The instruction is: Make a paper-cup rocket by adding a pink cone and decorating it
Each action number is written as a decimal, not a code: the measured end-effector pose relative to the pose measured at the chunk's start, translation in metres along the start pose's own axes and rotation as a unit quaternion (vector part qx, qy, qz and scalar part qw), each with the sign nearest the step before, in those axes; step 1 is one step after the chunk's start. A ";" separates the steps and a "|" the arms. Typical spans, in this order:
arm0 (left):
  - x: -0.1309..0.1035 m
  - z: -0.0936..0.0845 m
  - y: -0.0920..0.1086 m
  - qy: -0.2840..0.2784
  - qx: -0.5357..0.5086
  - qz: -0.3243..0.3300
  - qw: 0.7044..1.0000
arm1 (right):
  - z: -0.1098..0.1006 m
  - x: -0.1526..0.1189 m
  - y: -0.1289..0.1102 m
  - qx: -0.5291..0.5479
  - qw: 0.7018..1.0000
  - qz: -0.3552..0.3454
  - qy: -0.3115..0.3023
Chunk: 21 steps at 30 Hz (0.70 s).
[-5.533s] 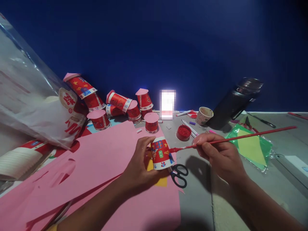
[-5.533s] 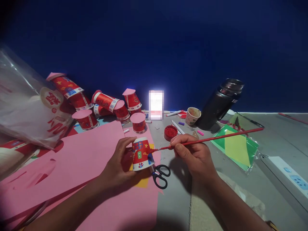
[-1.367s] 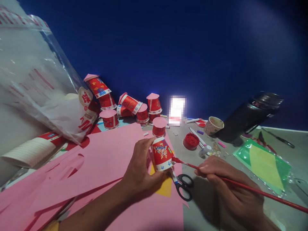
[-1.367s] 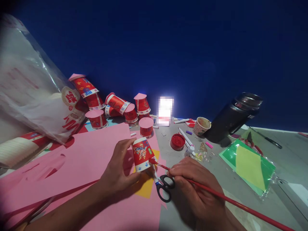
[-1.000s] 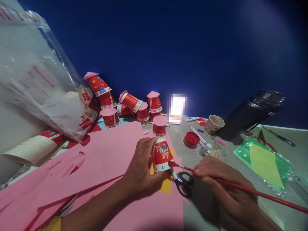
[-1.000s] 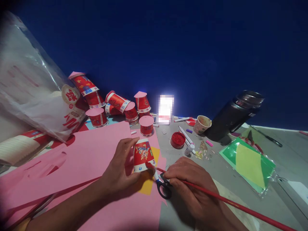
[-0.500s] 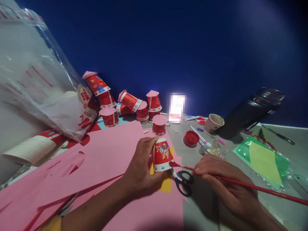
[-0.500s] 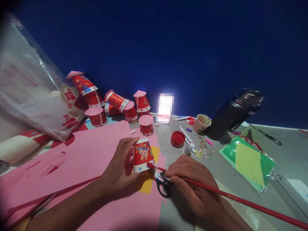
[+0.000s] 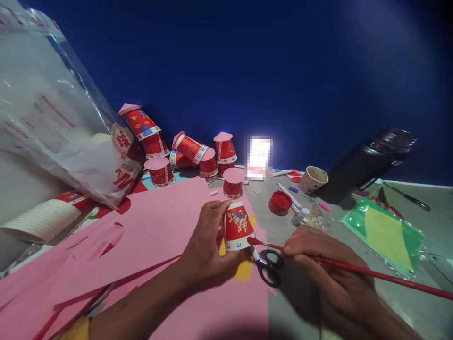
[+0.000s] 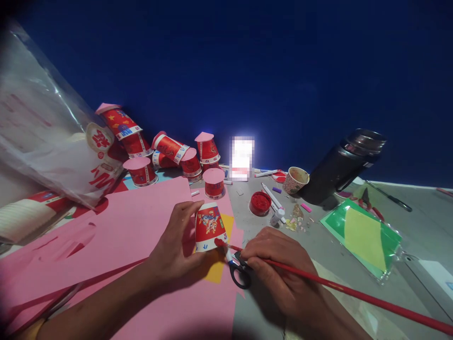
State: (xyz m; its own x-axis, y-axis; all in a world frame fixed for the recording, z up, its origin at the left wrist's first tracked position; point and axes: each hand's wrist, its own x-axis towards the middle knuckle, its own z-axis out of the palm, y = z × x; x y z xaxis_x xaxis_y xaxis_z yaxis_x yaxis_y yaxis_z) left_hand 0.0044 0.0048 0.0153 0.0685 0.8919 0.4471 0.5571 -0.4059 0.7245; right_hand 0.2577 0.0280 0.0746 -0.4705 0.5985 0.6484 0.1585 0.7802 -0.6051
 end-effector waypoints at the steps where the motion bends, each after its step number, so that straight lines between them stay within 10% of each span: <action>1: 0.000 0.000 0.000 0.001 -0.004 -0.002 1.000 | -0.001 -0.002 0.001 -0.003 1.000 0.002 0.008; 15: 0.002 -0.001 0.005 0.007 -0.054 -0.031 0.998 | 0.000 -0.009 0.004 -0.032 0.995 0.046 0.079; 21: -0.001 0.003 0.008 -0.022 -0.130 -0.058 0.990 | 0.009 -0.013 0.006 0.031 0.961 0.190 0.197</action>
State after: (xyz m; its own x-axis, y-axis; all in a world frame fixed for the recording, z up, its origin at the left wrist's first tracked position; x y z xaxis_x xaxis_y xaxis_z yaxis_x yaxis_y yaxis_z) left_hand 0.0114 0.0016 0.0186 0.0554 0.9408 0.3345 0.3315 -0.3334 0.8826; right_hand 0.2568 0.0227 0.0581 -0.0212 0.8703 0.4920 0.1957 0.4862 -0.8516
